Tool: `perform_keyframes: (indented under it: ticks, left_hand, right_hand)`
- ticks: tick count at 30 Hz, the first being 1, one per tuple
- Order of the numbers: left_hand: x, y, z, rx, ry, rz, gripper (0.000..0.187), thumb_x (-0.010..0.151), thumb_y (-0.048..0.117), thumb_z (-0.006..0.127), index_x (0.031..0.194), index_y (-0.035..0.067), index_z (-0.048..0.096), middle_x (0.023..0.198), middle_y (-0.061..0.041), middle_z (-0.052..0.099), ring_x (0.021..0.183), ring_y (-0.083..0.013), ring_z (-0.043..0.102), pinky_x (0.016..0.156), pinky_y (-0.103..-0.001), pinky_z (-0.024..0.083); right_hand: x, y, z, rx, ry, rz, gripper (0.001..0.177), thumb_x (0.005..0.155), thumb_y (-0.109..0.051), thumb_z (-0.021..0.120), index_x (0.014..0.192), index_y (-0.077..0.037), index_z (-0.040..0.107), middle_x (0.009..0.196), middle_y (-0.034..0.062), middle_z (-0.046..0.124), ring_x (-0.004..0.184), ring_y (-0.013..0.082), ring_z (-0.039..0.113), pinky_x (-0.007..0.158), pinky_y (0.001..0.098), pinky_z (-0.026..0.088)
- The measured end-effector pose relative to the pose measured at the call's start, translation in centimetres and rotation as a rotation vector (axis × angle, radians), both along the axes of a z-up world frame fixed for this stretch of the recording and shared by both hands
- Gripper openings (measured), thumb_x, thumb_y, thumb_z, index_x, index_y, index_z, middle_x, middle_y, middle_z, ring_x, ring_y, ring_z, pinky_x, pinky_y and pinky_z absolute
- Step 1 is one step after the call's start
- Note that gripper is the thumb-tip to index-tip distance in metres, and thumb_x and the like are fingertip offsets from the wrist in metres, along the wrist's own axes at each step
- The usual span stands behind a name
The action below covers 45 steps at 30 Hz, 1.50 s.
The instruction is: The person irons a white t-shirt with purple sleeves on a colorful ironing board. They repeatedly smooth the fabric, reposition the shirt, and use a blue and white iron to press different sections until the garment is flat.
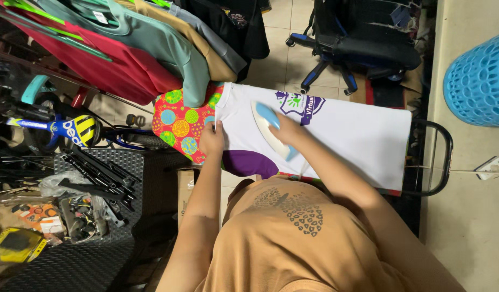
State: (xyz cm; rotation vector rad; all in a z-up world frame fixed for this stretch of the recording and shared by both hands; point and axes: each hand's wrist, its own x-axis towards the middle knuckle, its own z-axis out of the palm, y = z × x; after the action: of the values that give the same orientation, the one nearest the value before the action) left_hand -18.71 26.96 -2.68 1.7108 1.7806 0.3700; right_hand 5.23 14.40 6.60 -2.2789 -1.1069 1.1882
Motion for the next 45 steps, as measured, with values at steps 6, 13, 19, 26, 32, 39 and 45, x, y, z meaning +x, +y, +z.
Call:
perform_keyframes:
  ticks: [6,13,19,26,32,39,45]
  left_hand:
    - [0.0,0.1,0.2,-0.023,0.007,0.003,0.041,0.095,0.053,0.06,0.105,0.015,0.072,0.078,-0.008,0.069,0.077,-0.031,0.068,0.067,-0.047,0.05]
    - [-0.3,0.1,0.0,-0.02,-0.028,0.0,0.04,0.097,0.052,0.059,0.106,0.015,0.071,0.079,-0.008,0.07,0.079,-0.0319,0.068,0.068,-0.047,0.05]
    - [-0.2,-0.1,0.0,-0.013,0.004,0.0,0.039,0.097,0.052,0.058,0.104,0.015,0.07,0.081,-0.008,0.071,0.08,-0.0321,0.069,0.068,-0.048,0.05]
    - [0.1,-1.0,1.3,0.078,0.044,-0.051,0.035,0.098,0.046,0.06,0.104,0.013,0.069,0.084,-0.009,0.072,0.082,-0.0339,0.07,0.07,-0.049,0.052]
    - [0.1,-1.7,1.1,0.213,0.071,-0.088,0.034,0.098,0.042,0.06,0.112,0.012,0.066,0.093,-0.014,0.072,0.086,-0.0374,0.069,0.07,-0.052,0.052]
    - [0.4,-1.7,1.1,0.206,0.104,-0.086,0.033,0.099,0.043,0.06,0.11,0.012,0.066,0.097,-0.013,0.073,0.089,-0.0373,0.069,0.071,-0.052,0.052]
    - [0.4,-1.9,1.7,0.195,0.095,-0.078,0.034,0.099,0.043,0.059,0.11,0.012,0.066,0.099,-0.014,0.073,0.091,-0.0369,0.069,0.073,-0.051,0.052]
  right_hand:
    - [-0.3,-5.7,-2.8,0.138,-0.203,0.165,0.058,0.089,-0.039,0.072,0.132,-0.002,0.059,0.106,0.0252,0.071,0.095,0.0387,0.071,0.084,0.0471,0.056]
    - [-2.4,2.7,0.0,0.054,-0.156,0.188,0.05,0.088,-0.039,0.068,0.128,-0.008,0.062,0.105,0.0215,0.073,0.098,0.0375,0.071,0.086,0.0482,0.054]
    - [-3.6,3.6,3.0,-0.088,-0.088,0.122,0.053,0.091,-0.037,0.061,0.136,-0.01,0.057,0.1,0.0217,0.076,0.089,0.0362,0.076,0.084,0.0467,0.057]
    - [-0.5,-4.5,0.5,0.105,-0.188,0.132,0.057,0.089,-0.034,0.069,0.136,-0.005,0.057,0.112,0.0248,0.071,0.096,0.0394,0.071,0.086,0.0482,0.055]
    - [-0.5,-6.1,3.2,-0.074,-0.077,-0.032,0.058,0.089,-0.033,0.065,0.14,-0.008,0.055,0.113,0.0229,0.072,0.095,0.0425,0.074,0.086,0.0496,0.058]
    - [-0.5,2.5,-0.9,0.049,-0.198,0.078,0.053,0.088,-0.035,0.066,0.133,-0.008,0.059,0.107,0.0224,0.072,0.101,0.0401,0.07,0.09,0.0496,0.055]
    - [-1.4,5.3,-0.8,0.074,-0.252,0.022,0.053,0.09,-0.038,0.065,0.13,-0.004,0.059,0.102,0.0229,0.073,0.095,0.0393,0.072,0.085,0.0495,0.056]
